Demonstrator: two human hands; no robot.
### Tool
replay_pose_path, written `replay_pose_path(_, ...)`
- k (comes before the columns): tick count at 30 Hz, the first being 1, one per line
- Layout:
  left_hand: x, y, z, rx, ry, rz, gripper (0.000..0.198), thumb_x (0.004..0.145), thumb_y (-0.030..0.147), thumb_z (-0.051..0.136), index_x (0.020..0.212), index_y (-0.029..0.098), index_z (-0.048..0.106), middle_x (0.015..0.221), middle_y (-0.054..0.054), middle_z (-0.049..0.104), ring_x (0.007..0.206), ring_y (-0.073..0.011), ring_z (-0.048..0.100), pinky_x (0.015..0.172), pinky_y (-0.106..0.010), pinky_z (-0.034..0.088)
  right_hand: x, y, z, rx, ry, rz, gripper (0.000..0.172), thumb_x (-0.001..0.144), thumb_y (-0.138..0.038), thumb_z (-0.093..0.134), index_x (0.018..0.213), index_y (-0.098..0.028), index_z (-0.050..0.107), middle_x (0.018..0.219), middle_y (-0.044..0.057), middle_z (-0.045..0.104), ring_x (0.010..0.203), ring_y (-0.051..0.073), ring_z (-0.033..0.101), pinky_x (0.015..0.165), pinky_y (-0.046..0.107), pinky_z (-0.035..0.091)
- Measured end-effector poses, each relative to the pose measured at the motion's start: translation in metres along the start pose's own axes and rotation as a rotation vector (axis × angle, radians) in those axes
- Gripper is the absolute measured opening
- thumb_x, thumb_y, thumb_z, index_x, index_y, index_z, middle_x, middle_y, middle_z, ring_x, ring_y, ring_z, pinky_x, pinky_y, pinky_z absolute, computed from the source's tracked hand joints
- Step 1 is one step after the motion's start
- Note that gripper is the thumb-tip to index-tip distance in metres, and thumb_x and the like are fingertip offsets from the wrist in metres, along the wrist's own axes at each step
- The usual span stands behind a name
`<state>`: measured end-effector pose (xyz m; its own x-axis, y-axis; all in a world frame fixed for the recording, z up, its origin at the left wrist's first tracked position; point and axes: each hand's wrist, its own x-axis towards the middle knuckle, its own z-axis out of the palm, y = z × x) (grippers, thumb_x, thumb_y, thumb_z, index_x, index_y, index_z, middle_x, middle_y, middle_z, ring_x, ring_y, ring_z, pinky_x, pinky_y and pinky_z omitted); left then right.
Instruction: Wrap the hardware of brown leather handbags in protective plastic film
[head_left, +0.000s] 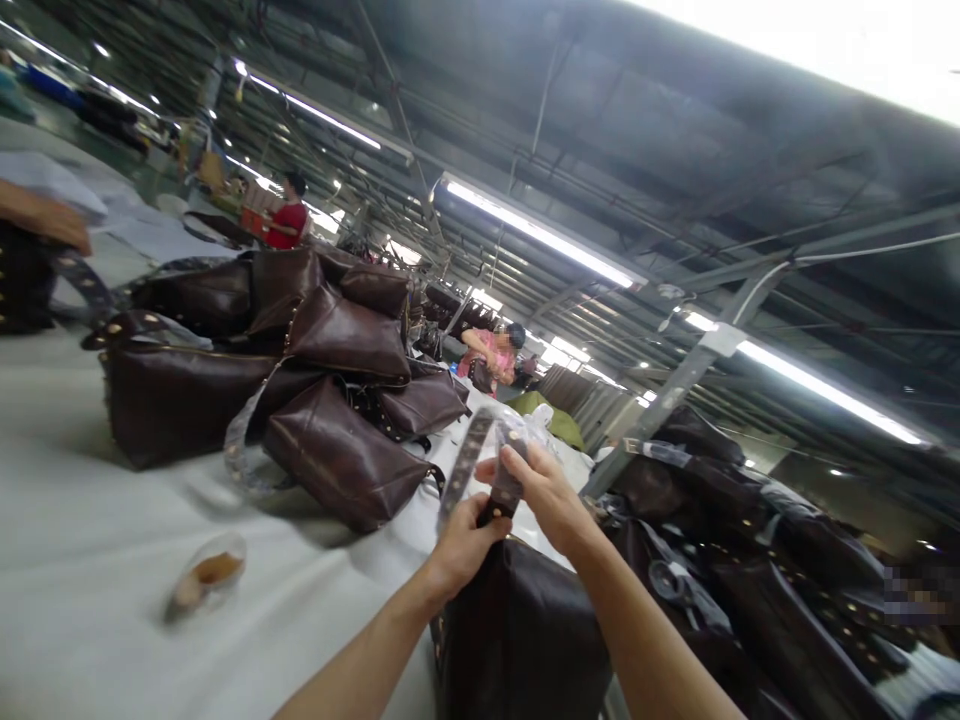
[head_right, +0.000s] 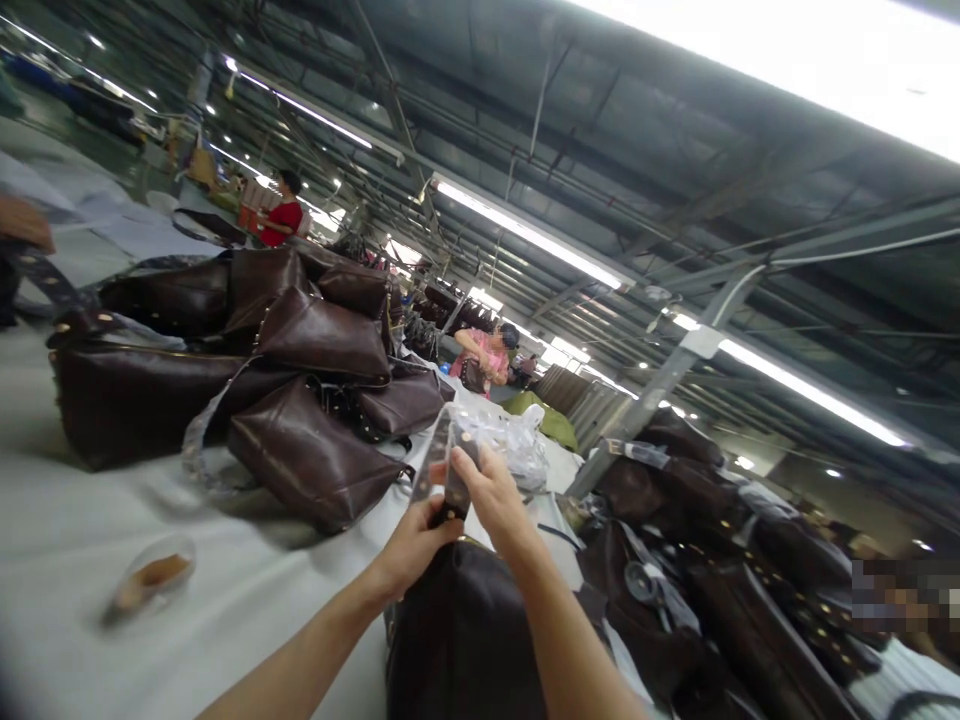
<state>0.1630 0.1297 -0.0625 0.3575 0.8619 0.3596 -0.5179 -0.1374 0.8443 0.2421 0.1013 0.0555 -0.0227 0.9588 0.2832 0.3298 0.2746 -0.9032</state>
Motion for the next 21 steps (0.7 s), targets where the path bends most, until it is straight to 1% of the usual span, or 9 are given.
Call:
replay_pose_path(1,0.0,0.0,0.001,-0.004,0.003,0.006,0.011,0.067,0.023,0.061,0.076,0.016,0.058,0.068,0.004,0.05,0.068,-0.0132,0.043,0.065,-0.026,0.032,0.0,0.008,-0.002,0.002,-0.006,0.014,0.036,0.075,-0.054,0.067,0.085,-0.019,0.065,0.08,0.006,0.072,0.076,0.023,0.068,0.07,0.035,0.052)
replay_pose_path(3,-0.001,0.0,0.001,-0.023,-0.008,0.011,0.013,0.066,0.022,0.06,0.078,0.016,0.059,0.07,0.003,0.053,0.071,-0.0146,0.046,0.067,-0.027,0.033,-0.002,0.025,-0.004,0.019,0.012,0.005,0.035,0.076,-0.052,0.067,0.087,-0.018,0.067,0.084,0.006,0.073,0.077,0.021,0.067,0.073,0.033,0.05)
replay_pose_path(6,0.0,-0.002,-0.001,-0.053,-0.008,0.004,0.018,0.064,0.019,0.061,0.082,0.018,0.056,0.074,0.002,0.055,0.075,-0.0156,0.049,0.07,-0.027,0.035,-0.005,0.048,-0.005,0.059,0.149,-0.042,0.032,0.074,-0.046,0.072,0.09,-0.019,0.07,0.087,0.006,0.074,0.08,0.019,0.066,0.078,0.031,0.048)
replay_pose_path(9,0.004,-0.006,0.001,-0.091,0.033,0.0,0.023,0.064,0.016,0.061,0.083,0.021,0.048,0.073,0.004,0.052,0.072,-0.0142,0.05,0.067,-0.026,0.036,-0.005,0.062,-0.003,0.169,0.295,-0.027,0.029,0.072,-0.043,0.074,0.09,-0.021,0.07,0.089,0.005,0.075,0.083,0.019,0.066,0.081,0.032,0.048)
replay_pose_path(11,0.008,-0.01,0.003,-0.128,0.039,0.003,0.028,0.064,0.015,0.062,0.086,0.022,0.045,0.076,0.004,0.055,0.074,-0.0146,0.052,0.068,-0.026,0.037,-0.005,0.066,0.0,0.233,0.328,0.012,0.03,0.071,-0.043,0.075,0.092,-0.021,0.07,0.092,0.004,0.075,0.084,0.02,0.068,0.081,0.033,0.049)
replay_pose_path(13,0.01,-0.011,0.006,-0.155,0.035,0.018,0.032,0.065,0.013,0.062,0.091,0.022,0.046,0.083,0.002,0.059,0.081,-0.0166,0.056,0.074,-0.028,0.04,-0.007,0.067,0.003,0.253,0.333,0.043,0.031,0.071,-0.043,0.075,0.093,-0.021,0.07,0.092,0.004,0.075,0.083,0.021,0.068,0.081,0.034,0.05)
replay_pose_path(15,0.011,-0.011,0.006,-0.166,0.019,0.052,0.031,0.066,0.012,0.062,0.093,0.021,0.049,0.092,-0.001,0.062,0.092,-0.0187,0.057,0.083,-0.029,0.04,-0.008,0.065,0.004,0.244,0.338,0.046,0.033,0.071,-0.044,0.075,0.094,-0.021,0.07,0.091,0.004,0.075,0.084,0.021,0.069,0.082,0.035,0.051)
replay_pose_path(17,0.012,-0.01,0.006,-0.159,-0.013,0.086,0.032,0.067,0.011,0.06,0.097,0.02,0.053,0.096,-0.002,0.063,0.098,-0.0197,0.056,0.087,-0.029,0.04,-0.01,0.061,0.003,0.215,0.338,0.036,0.034,0.071,-0.046,0.074,0.094,-0.02,0.07,0.09,0.005,0.075,0.085,0.022,0.068,0.083,0.037,0.05)
replay_pose_path(21,0.012,-0.005,0.004,-0.131,-0.099,0.065,0.034,0.071,0.013,0.058,0.105,0.018,0.058,0.094,-0.002,0.064,0.093,-0.0189,0.057,0.083,-0.029,0.042,-0.012,0.057,0.0,0.113,0.312,0.0,0.036,0.072,-0.048,0.072,0.094,-0.02,0.07,0.089,0.006,0.075,0.086,0.023,0.067,0.087,0.039,0.048)
